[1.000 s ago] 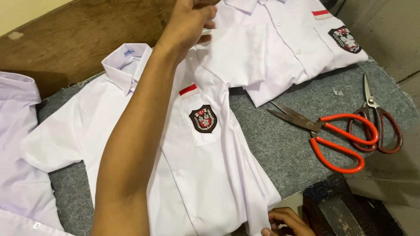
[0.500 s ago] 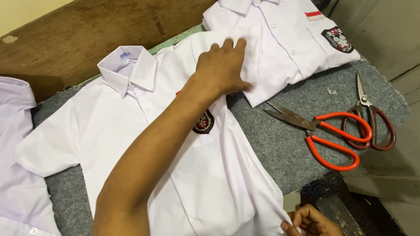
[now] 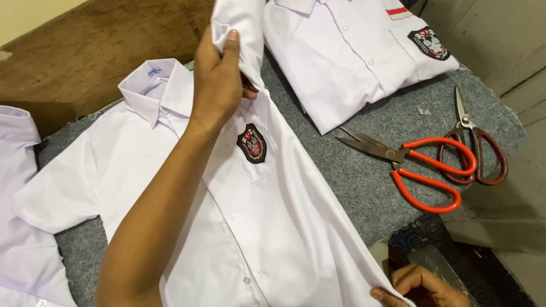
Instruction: Trimming loose threads from white school shirts using scissors as part of a quality control process.
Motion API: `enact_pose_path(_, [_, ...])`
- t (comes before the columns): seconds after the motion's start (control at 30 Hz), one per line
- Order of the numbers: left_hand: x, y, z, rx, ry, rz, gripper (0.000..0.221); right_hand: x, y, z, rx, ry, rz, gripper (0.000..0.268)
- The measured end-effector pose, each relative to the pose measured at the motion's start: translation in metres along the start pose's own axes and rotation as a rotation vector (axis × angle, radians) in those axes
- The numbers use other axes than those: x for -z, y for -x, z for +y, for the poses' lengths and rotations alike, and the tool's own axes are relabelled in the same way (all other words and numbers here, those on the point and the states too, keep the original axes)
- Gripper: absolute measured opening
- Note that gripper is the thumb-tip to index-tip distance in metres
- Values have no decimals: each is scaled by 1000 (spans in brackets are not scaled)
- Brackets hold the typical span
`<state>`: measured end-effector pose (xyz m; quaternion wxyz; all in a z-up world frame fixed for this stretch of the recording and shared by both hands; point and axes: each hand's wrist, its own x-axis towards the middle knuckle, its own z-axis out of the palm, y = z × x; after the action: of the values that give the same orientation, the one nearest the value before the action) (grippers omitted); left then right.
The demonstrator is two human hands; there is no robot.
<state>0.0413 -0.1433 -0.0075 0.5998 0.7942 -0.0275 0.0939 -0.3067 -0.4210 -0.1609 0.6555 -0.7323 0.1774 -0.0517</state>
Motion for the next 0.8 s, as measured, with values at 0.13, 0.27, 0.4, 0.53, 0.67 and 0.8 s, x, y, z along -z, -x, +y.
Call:
enact_pose_path(0.13, [6, 2, -6, 114, 167, -13, 25, -7, 1, -2, -216, -28, 21, 32])
enact_pose_path(0.27, [23, 18, -24, -130, -306, -152, 43, -9, -13, -23, -421, 284, 87, 21])
enact_pose_path(0.4, [49, 100, -15, -333, -610, -442, 43, 12, -20, 16, -360, 292, 35, 13])
enact_pose_path(0.53, [59, 211, -38, -893, -655, -885, 30, 21, -24, 27, -536, 117, 10, 9])
enact_pose_path(0.67, [45, 272, -48, -1028, -768, -491, 10, 38, -25, 78, -465, -50, -80, 11])
enact_pose_path(0.8, [53, 280, -38, -999, -858, -634, 25, 24, -26, 37, -526, -1, -5, 11])
